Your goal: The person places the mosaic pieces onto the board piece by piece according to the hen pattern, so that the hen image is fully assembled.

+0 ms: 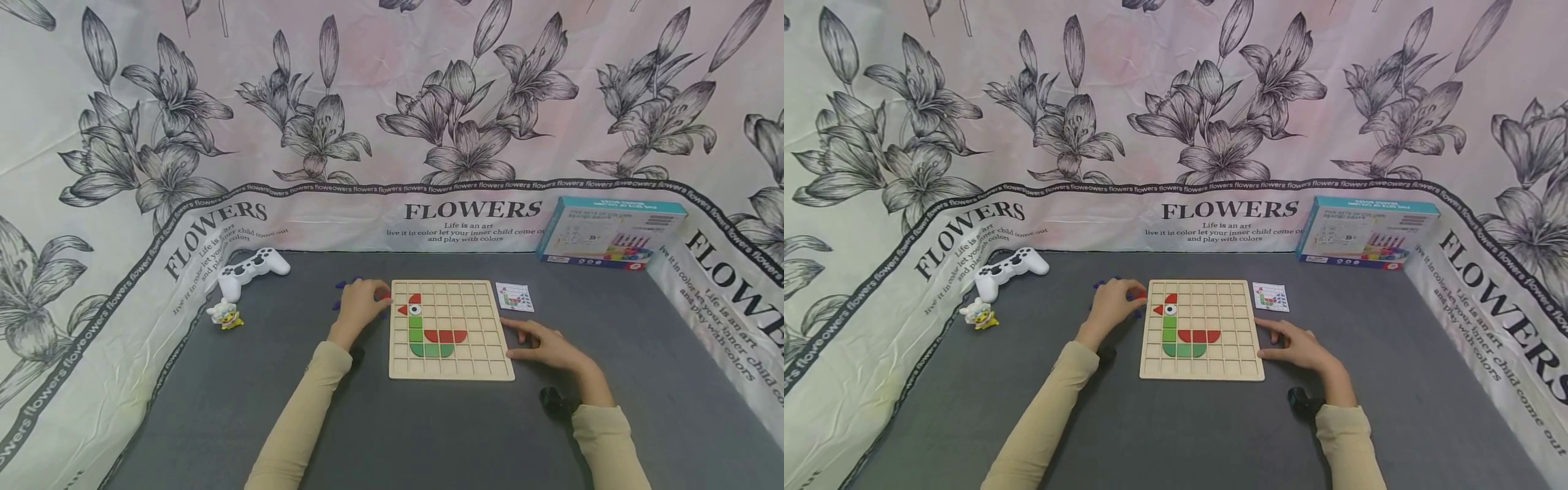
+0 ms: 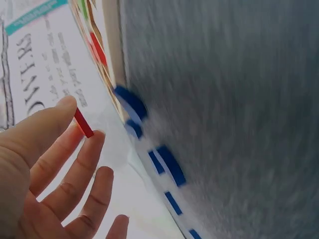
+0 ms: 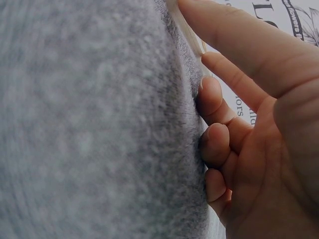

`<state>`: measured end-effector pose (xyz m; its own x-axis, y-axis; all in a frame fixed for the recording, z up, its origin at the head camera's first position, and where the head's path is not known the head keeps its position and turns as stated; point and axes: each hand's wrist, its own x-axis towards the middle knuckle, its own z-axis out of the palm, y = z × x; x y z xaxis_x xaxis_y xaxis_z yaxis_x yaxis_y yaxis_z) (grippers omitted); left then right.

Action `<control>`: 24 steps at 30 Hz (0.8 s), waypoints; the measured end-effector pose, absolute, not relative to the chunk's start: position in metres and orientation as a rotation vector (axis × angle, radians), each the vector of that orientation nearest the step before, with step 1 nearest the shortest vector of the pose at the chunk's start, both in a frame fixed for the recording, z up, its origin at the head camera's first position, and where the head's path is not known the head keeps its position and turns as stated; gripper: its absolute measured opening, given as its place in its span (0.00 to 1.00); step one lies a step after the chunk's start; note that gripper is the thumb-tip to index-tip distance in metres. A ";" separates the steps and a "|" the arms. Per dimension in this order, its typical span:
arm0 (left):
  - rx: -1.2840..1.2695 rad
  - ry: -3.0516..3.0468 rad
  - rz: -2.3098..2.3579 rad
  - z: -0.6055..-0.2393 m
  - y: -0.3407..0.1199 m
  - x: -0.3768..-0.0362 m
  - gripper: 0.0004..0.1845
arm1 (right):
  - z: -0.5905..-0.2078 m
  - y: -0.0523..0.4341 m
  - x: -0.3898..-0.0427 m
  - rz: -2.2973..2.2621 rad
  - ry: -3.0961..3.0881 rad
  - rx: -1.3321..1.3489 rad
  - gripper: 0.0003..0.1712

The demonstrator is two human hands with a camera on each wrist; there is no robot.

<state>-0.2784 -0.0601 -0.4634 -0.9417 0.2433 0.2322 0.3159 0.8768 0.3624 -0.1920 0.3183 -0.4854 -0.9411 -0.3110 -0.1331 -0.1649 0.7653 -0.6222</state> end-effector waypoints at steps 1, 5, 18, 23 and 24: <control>-0.442 -2.868 -0.603 -0.464 -0.058 -0.275 0.13 | -0.485 0.318 -0.192 -0.935 2.734 -0.376 0.40; -0.485 -2.885 -0.592 -0.465 -0.051 -0.262 0.13 | -0.485 0.318 -0.192 -0.950 2.736 -0.405 0.40; -0.662 -2.928 -0.652 -0.465 -0.030 -0.224 0.10 | -0.483 0.318 -0.191 -0.944 2.733 -0.377 0.40; -0.721 -2.934 -0.612 -0.466 -0.025 -0.214 0.09 | -0.484 0.318 -0.192 -0.944 2.730 -0.384 0.40; -0.732 -2.936 -0.609 -0.466 -0.024 -0.212 0.10 | -0.484 0.318 -0.192 -0.945 2.730 -0.387 0.40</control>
